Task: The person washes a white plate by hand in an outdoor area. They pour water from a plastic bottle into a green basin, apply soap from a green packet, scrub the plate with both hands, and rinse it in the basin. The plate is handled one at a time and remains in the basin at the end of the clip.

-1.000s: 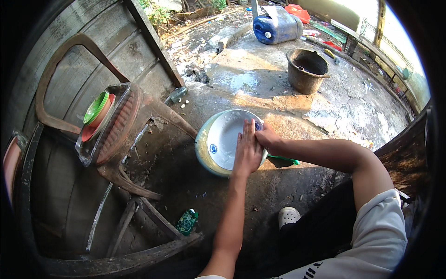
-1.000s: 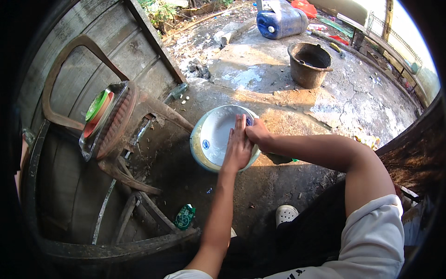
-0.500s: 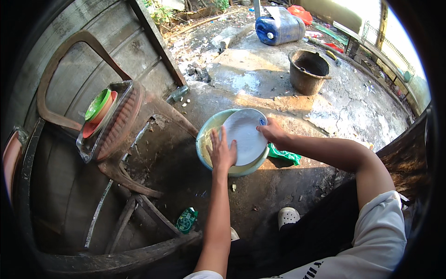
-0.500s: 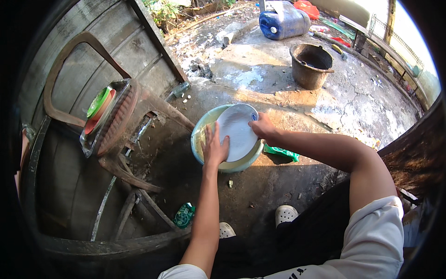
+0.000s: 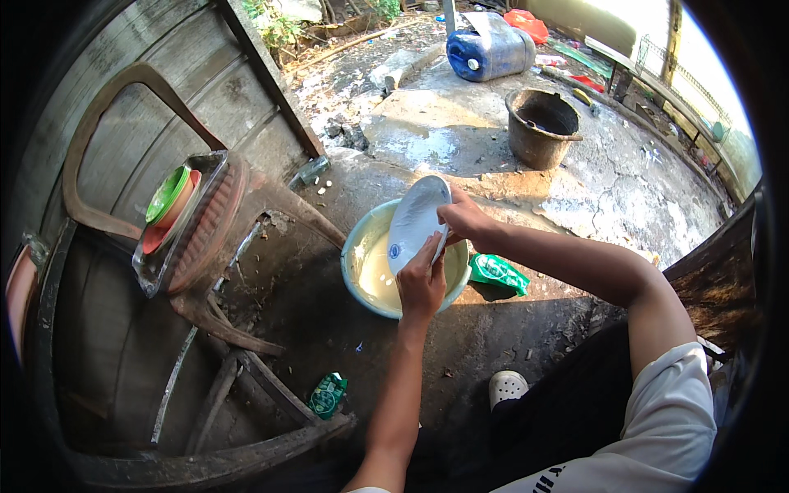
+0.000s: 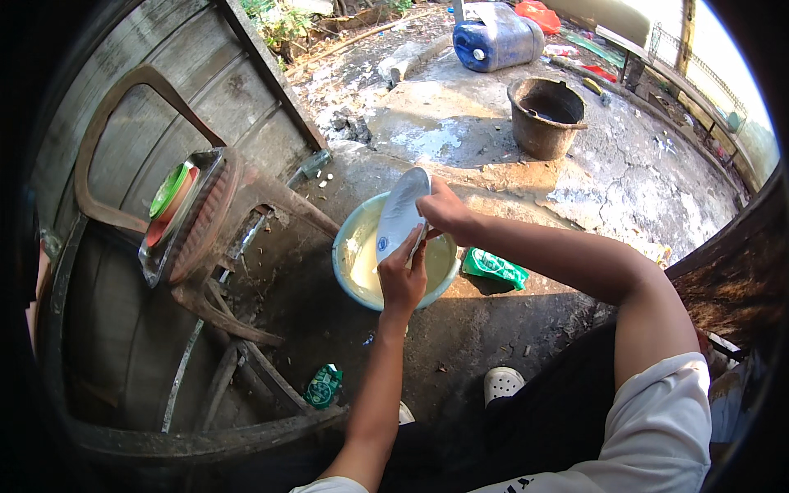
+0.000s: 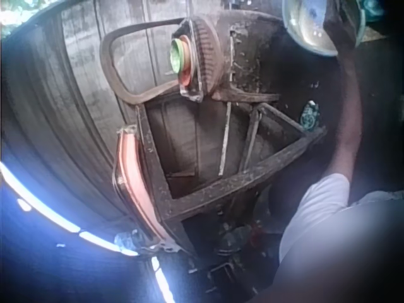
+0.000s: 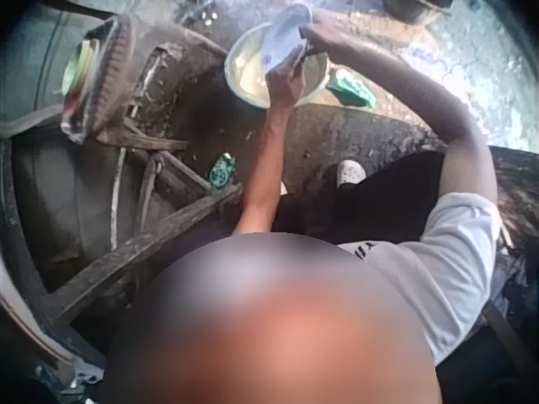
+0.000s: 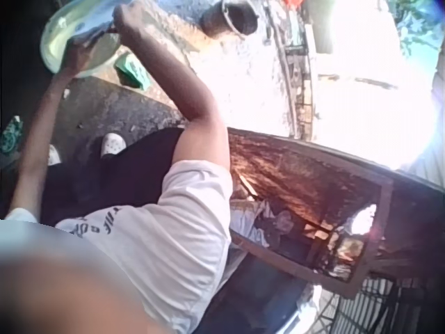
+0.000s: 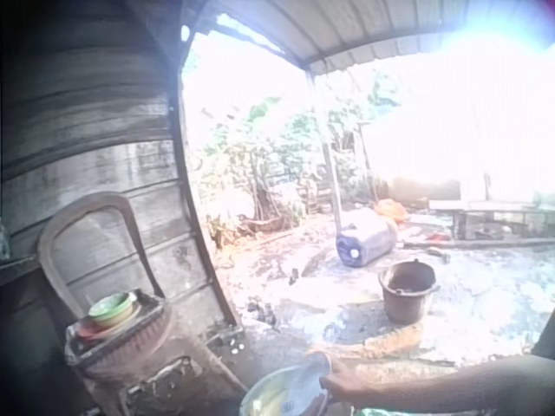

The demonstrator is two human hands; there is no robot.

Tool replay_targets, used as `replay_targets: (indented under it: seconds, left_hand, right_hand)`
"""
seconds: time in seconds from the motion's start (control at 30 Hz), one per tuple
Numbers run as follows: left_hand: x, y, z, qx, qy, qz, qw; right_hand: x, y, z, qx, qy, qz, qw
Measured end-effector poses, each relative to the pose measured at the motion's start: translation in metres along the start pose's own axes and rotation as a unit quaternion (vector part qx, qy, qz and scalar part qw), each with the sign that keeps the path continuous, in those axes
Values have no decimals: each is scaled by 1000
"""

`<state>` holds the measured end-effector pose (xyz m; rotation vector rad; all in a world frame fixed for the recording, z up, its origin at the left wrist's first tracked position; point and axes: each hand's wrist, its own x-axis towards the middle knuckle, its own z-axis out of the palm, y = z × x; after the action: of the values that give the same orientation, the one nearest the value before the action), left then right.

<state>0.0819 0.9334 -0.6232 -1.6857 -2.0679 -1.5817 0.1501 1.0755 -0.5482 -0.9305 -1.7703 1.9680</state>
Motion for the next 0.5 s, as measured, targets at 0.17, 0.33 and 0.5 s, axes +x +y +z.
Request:
replay_targets:
  seconds: [0.17,0.33,0.5]
  left_hand:
    - [0,3,2,24,111,-18,993]
    - [-1,2,2,17,151,-50,987]
    - [-2,-7,-5,-386,257,-281,840]
  right_hand:
    - [-8,-2,27,47,0,31,998]
    - [-10,12,44,35,-5,6,999]
    - [-21,43,64,-285,0,-103,953]
